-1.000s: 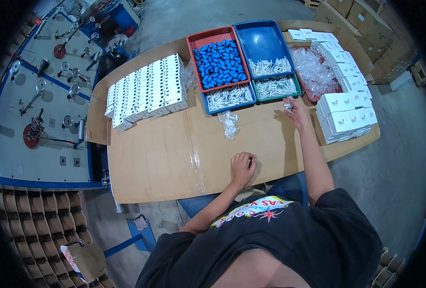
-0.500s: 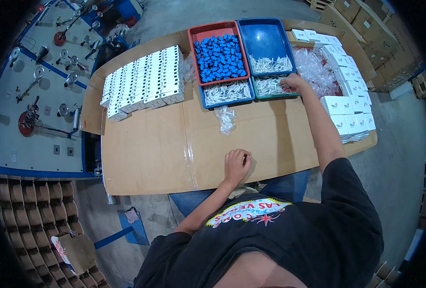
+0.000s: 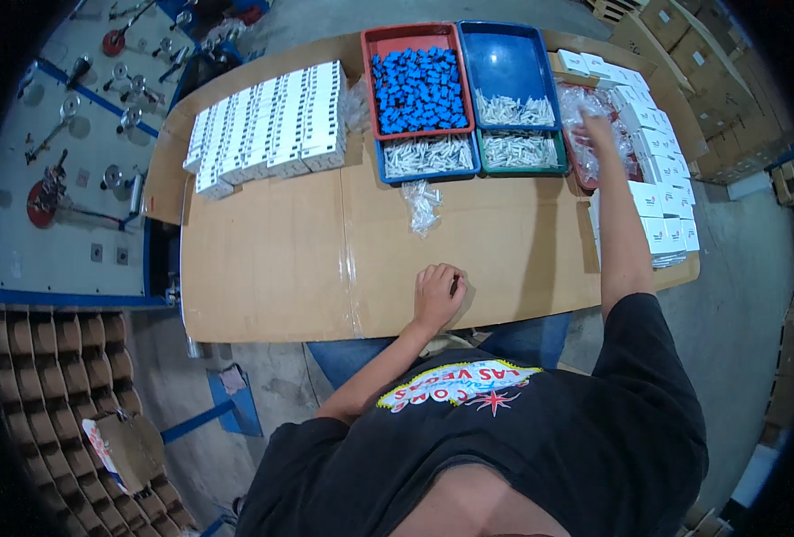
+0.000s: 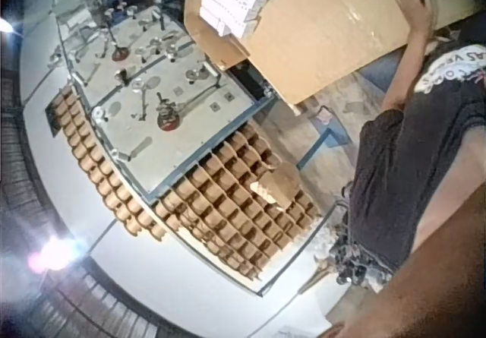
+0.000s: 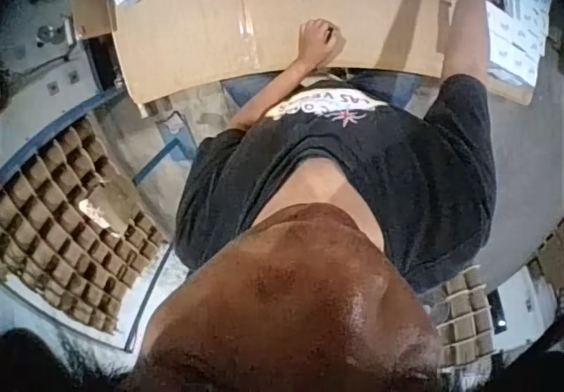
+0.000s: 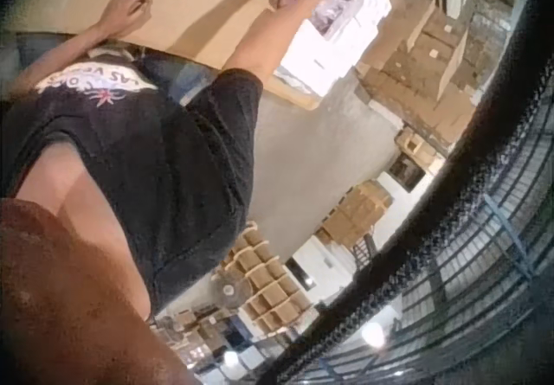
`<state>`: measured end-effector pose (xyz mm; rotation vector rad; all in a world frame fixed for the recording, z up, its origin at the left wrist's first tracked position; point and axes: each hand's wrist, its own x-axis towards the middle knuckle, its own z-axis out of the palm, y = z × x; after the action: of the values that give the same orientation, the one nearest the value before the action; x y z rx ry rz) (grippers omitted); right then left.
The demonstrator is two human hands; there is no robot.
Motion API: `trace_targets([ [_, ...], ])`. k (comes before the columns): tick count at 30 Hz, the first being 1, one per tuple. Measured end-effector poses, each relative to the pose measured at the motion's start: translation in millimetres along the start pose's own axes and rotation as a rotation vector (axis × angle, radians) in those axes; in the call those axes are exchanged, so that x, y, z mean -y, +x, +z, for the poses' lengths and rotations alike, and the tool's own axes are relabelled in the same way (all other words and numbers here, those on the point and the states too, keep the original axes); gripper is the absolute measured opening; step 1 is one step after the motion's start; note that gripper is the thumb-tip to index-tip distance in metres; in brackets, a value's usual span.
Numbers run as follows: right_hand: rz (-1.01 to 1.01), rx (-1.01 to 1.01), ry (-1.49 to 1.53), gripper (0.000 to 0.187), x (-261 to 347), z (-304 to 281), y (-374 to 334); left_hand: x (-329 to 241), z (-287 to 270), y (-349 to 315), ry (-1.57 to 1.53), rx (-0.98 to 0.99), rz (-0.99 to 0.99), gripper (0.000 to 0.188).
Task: The person sits at a workbench and packs small white plastic components into clear plastic bags. They then place the filled bags into small white cardboard boxes. The person also handles a stack of white boxes, opening one to inspect its interior before continuing the packing process.
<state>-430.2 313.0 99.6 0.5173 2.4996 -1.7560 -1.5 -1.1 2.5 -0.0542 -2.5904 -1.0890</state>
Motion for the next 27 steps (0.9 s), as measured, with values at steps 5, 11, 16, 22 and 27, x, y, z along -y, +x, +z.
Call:
trace_targets([
  [5,-0.565,-0.34,-0.413,0.045,-6,8,-32,-3,-2,0,-0.004,0.009,-0.017,0.012],
  [11,-0.807,0.579,-0.411,0.031,-71,145,-190,-1,-3,1,-0.003,0.02,0.005,0.012],
  [16,-1.196,0.615,-0.493,0.032,-71,205,-271,1,-3,0,-0.007,0.034,0.001,0.012],
  [22,-1.153,0.614,-0.348,0.038,-96,220,-265,1,-1,1,-0.002,0.049,-0.008,0.013],
  [27,-0.638,0.509,-0.001,0.022,-102,210,-278,0,-4,1,-0.005,0.038,-0.014,0.013],
])
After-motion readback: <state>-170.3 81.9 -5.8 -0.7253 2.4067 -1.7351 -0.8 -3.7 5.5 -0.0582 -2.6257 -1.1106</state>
